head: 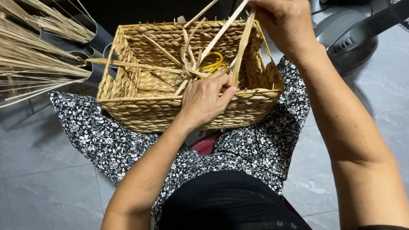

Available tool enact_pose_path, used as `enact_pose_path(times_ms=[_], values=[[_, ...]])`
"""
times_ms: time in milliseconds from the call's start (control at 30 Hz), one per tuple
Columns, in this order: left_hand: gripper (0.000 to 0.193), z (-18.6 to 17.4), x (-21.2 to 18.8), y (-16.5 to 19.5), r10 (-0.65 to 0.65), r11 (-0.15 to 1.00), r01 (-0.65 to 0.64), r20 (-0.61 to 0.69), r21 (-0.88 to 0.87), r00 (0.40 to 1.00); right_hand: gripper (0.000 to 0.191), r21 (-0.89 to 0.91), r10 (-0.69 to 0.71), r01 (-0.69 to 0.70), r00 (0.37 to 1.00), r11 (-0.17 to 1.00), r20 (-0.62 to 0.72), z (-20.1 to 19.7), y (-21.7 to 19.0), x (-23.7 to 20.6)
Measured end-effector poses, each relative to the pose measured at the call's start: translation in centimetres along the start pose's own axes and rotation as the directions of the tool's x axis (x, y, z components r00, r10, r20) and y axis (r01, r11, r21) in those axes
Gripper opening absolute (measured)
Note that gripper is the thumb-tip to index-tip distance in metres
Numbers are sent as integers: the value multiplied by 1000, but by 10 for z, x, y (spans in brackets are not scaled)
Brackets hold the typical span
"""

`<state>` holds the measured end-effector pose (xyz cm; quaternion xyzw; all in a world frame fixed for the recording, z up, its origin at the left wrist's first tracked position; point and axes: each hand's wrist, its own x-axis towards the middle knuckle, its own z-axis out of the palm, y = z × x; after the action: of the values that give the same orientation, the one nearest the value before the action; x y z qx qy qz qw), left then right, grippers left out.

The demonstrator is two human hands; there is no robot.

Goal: The person sits on the floor with a woven water-hyacinth basket on their lap and weaves thin wooden strips into its rim, threading and pressing each strip through the weave and working around the edge. Bundles of raw weaving material sit in containers beside them and a pair of scissors rests inside the basket.

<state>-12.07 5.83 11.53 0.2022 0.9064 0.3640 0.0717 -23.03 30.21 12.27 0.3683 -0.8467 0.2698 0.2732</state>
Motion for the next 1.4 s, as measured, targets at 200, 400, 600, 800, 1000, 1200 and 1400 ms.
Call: enact_pose_path(times_ms=[200, 400, 600, 800, 1000, 1200, 1400], values=[[28, 3, -1, 0, -5, 998, 2, 31, 70, 1000, 26, 587, 508, -541, 827, 602, 240, -12, -33, -10], [23, 10, -3, 0, 200, 970, -189, -60, 151, 978, 30, 703, 587, -643, 708, 304, 394, 4, -36, -17], [35, 7, -3, 3, 42, 990, -51, 68, 130, 997, 28, 684, 614, -680, 666, 265, 424, 11, -38, -18], [33, -3, 2, -4, -1, 998, 10, 125, -67, 992, 28, 573, 607, -781, 587, 250, 536, 21, -41, -22], [22, -4, 2, -10, -92, 973, 114, 119, -200, 989, 19, 174, 590, -724, 657, 667, 470, 1, -57, -34], [27, 0, 9, -7, -164, 979, 176, 113, -104, 980, 38, 29, 215, -228, 947, 973, 239, -40, -117, -60], [31, 1, 12, -6, -239, 968, 248, 157, -43, 958, 21, 92, 134, -146, 983, 985, 124, -20, -150, -63]])
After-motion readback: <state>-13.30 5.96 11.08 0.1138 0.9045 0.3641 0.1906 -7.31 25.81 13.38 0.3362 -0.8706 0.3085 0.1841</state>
